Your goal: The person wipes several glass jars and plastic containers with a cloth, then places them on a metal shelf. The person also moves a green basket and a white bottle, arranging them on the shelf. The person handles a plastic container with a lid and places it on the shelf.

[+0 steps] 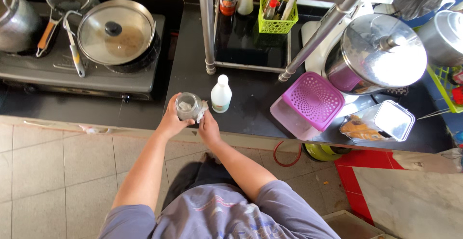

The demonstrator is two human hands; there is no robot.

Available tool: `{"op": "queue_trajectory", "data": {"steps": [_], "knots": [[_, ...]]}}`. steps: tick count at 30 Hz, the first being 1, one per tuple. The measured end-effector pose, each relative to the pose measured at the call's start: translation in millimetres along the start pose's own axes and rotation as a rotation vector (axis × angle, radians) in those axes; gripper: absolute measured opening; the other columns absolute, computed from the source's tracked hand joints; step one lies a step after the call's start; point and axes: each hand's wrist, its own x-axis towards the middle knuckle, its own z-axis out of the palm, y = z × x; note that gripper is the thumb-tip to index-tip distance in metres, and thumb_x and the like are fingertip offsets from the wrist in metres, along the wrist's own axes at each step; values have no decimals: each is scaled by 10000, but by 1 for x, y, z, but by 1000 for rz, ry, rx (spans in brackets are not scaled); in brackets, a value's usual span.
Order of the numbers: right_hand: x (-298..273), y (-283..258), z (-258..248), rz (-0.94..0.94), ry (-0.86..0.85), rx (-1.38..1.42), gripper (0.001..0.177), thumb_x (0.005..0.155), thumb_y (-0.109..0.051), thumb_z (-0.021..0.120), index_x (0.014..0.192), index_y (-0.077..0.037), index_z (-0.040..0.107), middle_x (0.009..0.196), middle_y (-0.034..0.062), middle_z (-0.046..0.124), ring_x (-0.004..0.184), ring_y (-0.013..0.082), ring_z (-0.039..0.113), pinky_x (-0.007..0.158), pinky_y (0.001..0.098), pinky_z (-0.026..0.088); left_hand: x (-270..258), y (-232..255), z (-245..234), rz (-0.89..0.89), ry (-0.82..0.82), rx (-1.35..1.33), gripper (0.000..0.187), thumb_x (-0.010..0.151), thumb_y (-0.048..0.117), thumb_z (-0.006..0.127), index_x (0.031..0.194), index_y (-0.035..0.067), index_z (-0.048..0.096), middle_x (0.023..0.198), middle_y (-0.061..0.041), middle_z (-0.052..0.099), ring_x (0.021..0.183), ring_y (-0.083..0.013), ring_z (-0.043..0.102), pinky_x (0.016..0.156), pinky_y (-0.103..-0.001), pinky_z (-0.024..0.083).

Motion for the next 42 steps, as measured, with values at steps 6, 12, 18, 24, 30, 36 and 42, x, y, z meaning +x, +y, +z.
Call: {"op": "queue_trajectory", "data": {"steps": [6, 12, 18, 24, 30, 36, 42], "knots": [[3, -28, -12, 45, -76, 25, 596, 1014, -126, 600, 1551, -79, 344, 1463, 223, 531, 1186, 404, 654, 926, 419, 548, 5, -11, 6, 69, 6, -57, 1166, 594, 138, 966, 1544, 73, 294, 1512, -154, 460, 1420, -291, 467, 1165, -392, 396], [6, -26, -11, -231, 46, -96, 712, 956, -52, 623, 1595, -42, 309, 1580, 241, 443, 1367, 448, 533, 1047, 418, 520, 16, -24, 0, 54, -122, -125, 1221, 534, 158, 989, 1534, 85, 291, 1480, -126, 480, 1386, -256, 503, 1155, -367, 423], [2, 35, 22, -6, 90, -298, 371, 982, -119, 702, 1320, -77, 556, 1283, 208, 647, 1111, 432, 660, 894, 460, 556, 38, -26, -18, 210, -235, -206, 1182, 584, 222, 994, 1526, 68, 295, 1526, -152, 408, 1428, -290, 439, 1181, -390, 371], [5, 15, 33, 78, 195, -191, 361, 967, -243, 720, 1249, -53, 598, 1188, 185, 702, 957, 389, 723, 793, 430, 588, 66, -19, -42, 262, -428, -201, 1155, 628, 213, 989, 1552, 90, 307, 1550, -136, 430, 1458, -292, 433, 1208, -404, 348], [17, -45, 29, -186, 357, -287, 741, 1037, -384, 620, 1586, 12, 320, 1578, 214, 488, 1463, 413, 479, 1185, 433, 424, 89, -8, -51, 169, -748, -214, 1171, 615, 169, 960, 1562, 137, 272, 1545, -108, 445, 1449, -259, 443, 1182, -390, 372], [4, -34, 35, 150, 312, -176, 761, 1015, -396, 592, 1602, -12, 295, 1556, 227, 473, 1436, 413, 490, 1163, 421, 415, 115, -16, -49, 380, -900, -255, 1178, 627, 95, 971, 1570, 97, 265, 1713, -171, 186, 1583, -310, 194, 1263, -417, 216], [-4, -44, 42, 87, 340, -146, 860, 966, -295, 689, 1611, 17, 214, 1586, 258, 388, 1475, 434, 414, 1186, 433, 369, 121, -5, -59, 308, -938, -34, 1317, 670, 149, 938, 1628, 97, 36, 1692, -238, -124, 1577, -336, -8, 1236, -419, 176]]}}
